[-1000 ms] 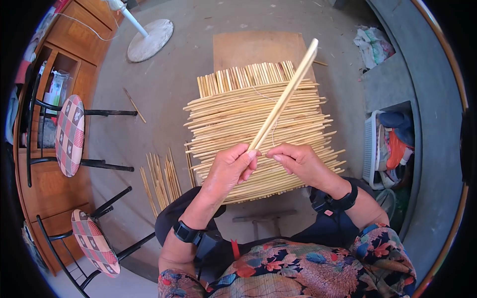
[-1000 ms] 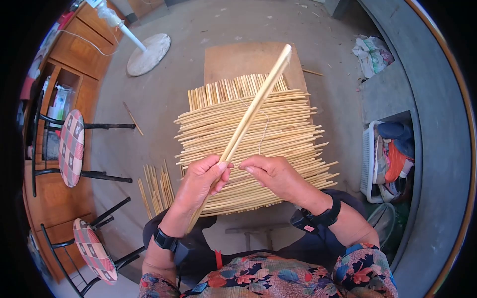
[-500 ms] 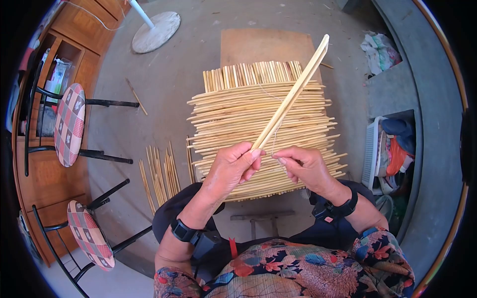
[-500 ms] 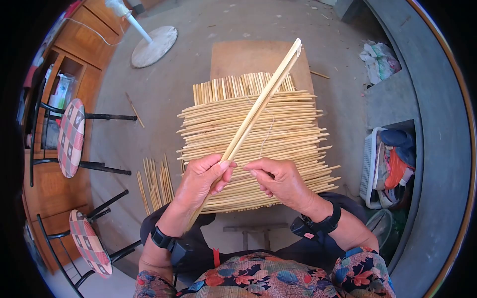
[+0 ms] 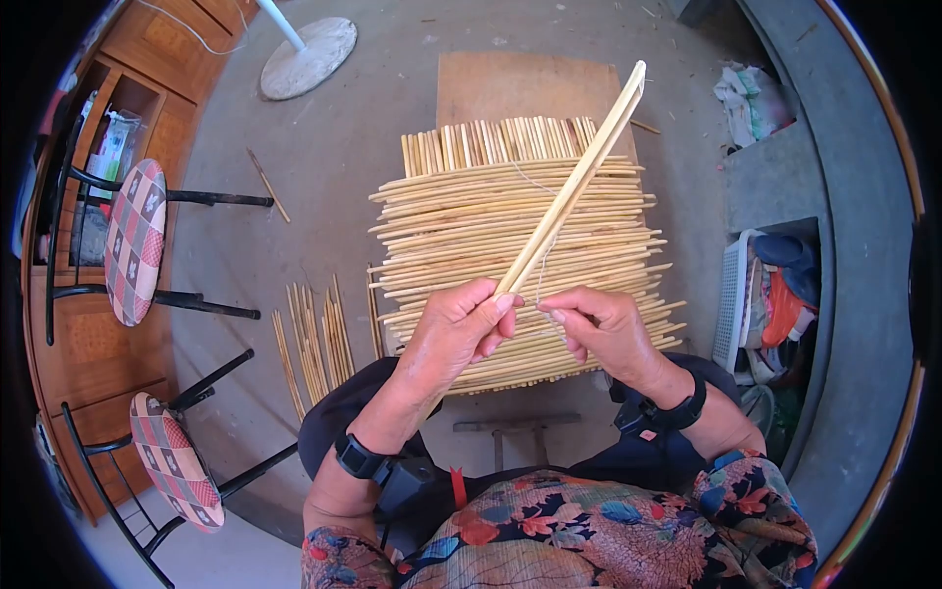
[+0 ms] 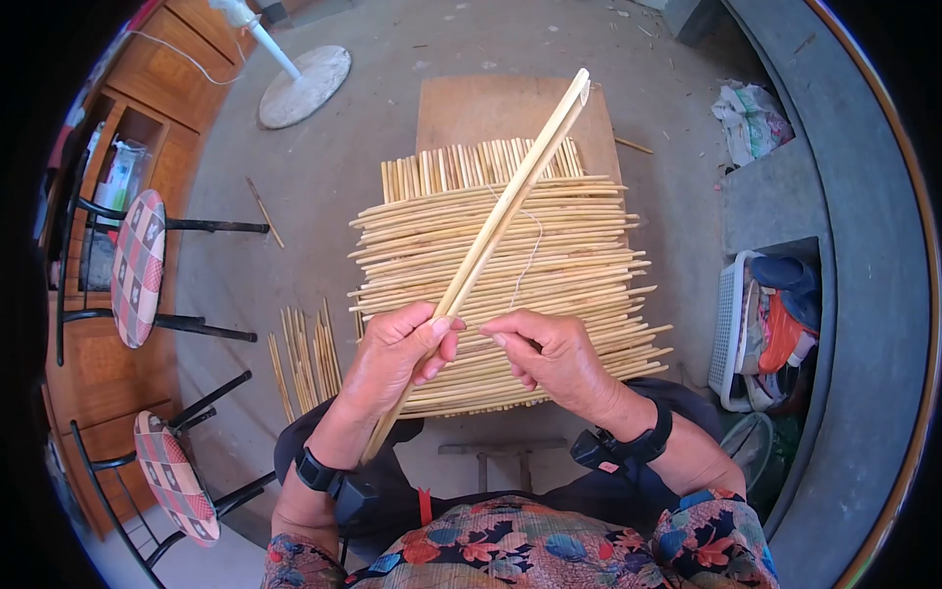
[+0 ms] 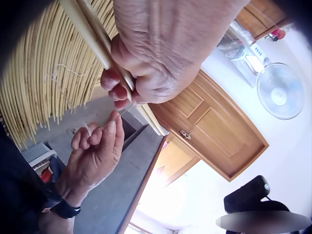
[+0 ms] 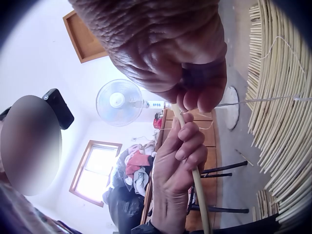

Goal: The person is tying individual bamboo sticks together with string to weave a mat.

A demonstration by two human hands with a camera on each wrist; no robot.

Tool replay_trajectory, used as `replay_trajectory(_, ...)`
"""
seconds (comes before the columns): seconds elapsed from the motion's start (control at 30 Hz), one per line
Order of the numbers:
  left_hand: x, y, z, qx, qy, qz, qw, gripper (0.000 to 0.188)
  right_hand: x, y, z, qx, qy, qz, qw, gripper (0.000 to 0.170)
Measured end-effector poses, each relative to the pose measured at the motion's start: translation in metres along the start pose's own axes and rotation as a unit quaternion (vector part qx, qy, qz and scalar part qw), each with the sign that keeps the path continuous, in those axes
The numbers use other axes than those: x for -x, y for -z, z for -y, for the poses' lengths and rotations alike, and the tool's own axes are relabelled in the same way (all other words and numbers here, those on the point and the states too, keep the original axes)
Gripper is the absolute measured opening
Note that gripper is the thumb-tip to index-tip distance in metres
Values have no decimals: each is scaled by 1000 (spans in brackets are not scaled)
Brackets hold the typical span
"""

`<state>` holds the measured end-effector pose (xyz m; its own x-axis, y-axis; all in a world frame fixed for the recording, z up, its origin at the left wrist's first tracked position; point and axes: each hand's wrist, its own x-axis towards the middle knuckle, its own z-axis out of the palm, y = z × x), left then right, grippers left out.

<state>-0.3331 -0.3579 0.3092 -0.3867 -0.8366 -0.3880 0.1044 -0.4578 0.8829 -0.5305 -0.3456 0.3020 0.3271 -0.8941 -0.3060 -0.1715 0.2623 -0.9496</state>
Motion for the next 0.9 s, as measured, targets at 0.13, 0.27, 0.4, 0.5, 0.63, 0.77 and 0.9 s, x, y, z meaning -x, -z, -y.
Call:
replay_trajectory(0.13,1,-1,-1,-3,0,-4,1000,20,1,0,2,-1,-4,1,1000,17)
replay_trajectory(0.27,1,0,0,-4,-4,0,1000,20,0,-1,1,-10,-7,5,1000,17)
replay_trajectory(0.4,1,-1,2,-14,-5,4,1000,21,0,-4,3,-14,0,8,1000,18)
replay_trajectory(0.5,1,-1,4,-14,-11,10,1000,21,1,-5,2,-23,-6,6,1000,18)
replay_trajectory(0.63,2,0,4,-14,-20,11,1000,22,0,-7,1,-24,-5,5,1000,19)
replay_trajectory(0.77,3,-1,3,-3,-16,11,1000,22,-1,-7,0,-31,-6,5,1000,19)
replay_trajectory(0.9,3,1,5,-5,-20,11,1000,22,-1,-8,0,-27,7,4,1000,18)
